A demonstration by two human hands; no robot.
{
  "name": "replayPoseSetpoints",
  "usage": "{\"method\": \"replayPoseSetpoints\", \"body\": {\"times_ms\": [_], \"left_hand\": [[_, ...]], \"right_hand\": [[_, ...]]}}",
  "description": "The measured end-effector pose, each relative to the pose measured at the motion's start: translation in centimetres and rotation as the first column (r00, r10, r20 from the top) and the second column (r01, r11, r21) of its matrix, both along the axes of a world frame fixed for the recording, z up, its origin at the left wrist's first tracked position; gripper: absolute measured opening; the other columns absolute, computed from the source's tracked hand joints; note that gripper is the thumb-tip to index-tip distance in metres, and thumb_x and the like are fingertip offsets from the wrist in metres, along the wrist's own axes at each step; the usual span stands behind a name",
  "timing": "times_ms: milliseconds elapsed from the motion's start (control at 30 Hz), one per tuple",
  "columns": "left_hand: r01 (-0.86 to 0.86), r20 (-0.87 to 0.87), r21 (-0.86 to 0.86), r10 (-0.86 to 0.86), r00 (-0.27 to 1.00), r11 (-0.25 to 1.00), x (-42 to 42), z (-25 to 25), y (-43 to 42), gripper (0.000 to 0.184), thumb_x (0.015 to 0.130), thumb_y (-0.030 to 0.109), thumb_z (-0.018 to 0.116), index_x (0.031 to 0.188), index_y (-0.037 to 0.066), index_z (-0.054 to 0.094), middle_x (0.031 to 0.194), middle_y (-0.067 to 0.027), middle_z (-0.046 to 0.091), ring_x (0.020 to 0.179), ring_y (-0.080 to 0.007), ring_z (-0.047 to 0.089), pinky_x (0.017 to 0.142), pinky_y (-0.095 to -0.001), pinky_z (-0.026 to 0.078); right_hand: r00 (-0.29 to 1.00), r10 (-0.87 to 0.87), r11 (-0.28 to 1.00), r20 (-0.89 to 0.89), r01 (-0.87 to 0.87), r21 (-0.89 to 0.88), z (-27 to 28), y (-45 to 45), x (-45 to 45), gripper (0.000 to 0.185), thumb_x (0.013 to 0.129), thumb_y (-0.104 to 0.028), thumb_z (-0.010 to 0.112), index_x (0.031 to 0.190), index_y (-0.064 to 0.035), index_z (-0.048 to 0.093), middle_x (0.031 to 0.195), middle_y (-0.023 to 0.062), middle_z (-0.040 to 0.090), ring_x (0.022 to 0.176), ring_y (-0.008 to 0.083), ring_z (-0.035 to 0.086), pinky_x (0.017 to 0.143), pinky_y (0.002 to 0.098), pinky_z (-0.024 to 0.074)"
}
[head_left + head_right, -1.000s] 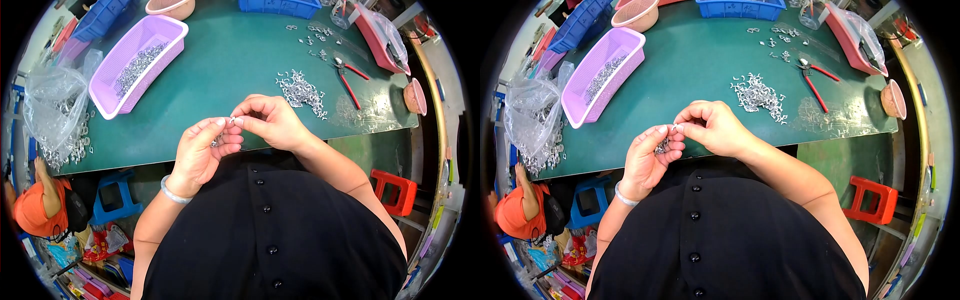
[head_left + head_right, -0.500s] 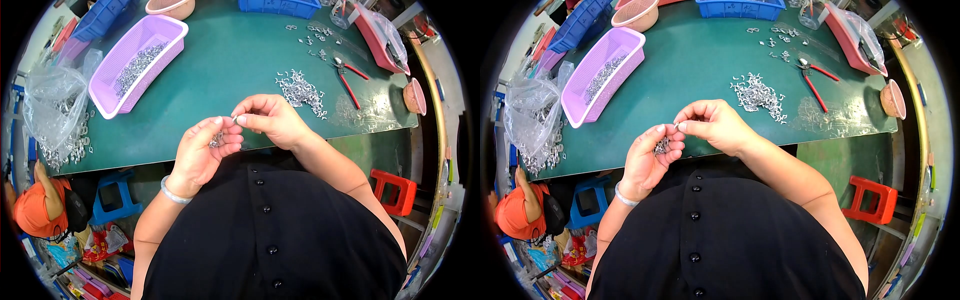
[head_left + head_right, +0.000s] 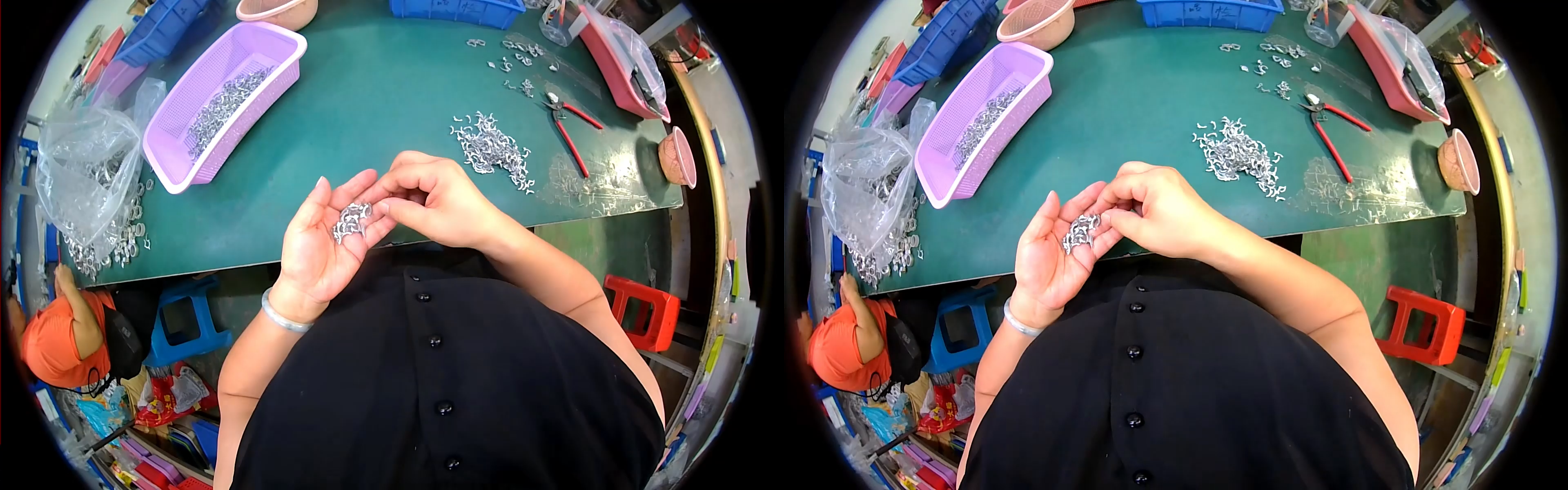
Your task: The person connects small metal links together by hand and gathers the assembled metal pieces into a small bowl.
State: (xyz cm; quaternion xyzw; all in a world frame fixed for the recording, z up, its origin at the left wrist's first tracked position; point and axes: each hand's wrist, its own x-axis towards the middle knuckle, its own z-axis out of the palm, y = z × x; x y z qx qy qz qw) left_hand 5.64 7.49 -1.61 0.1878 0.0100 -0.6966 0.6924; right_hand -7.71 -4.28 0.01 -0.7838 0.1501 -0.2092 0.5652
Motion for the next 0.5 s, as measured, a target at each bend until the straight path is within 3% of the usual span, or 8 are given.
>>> {"method": "replayPoseSetpoints", "body": {"times_ms": [233, 500], "left_hand": [[0.033, -0.008, -0.028, -0.033, 0.999, 0.999, 0.02, 0.02, 0.06, 0.051, 0.096, 0.033, 0.025, 0.122, -0.009, 0.038, 0.118, -0.0230, 0.049, 0.110, -0.0316, 0.049, 0.096, -0.0426, 0.040], [0.014, 0.080, 0.047, -0.018, 0.997, 0.999, -0.45, 0.72, -0.07, 0.047, 0.095, 0.033, 0.033, 0.117, -0.007, 0.043, 0.114, -0.0189, 0.051, 0.107, -0.0278, 0.051, 0.096, -0.0399, 0.040]], "right_hand": [[0.999, -0.032, 0.956, 0.026, 0.039, -0.292, -0.70, 0.34, 0.39, 0.011, 0.071, -0.009, 0.064, 0.080, -0.0039, 0.065, 0.069, 0.0070, 0.055, 0.062, 0.0212, 0.056, 0.056, 0.0305, 0.0447], [0.998, -0.023, 0.993, 0.056, 0.030, -0.117, -0.93, 0.40, 0.36, 0.006, 0.073, -0.006, 0.061, 0.077, -0.0024, 0.061, 0.072, 0.0075, 0.056, 0.062, 0.0198, 0.057, 0.056, 0.0293, 0.0454]]}}
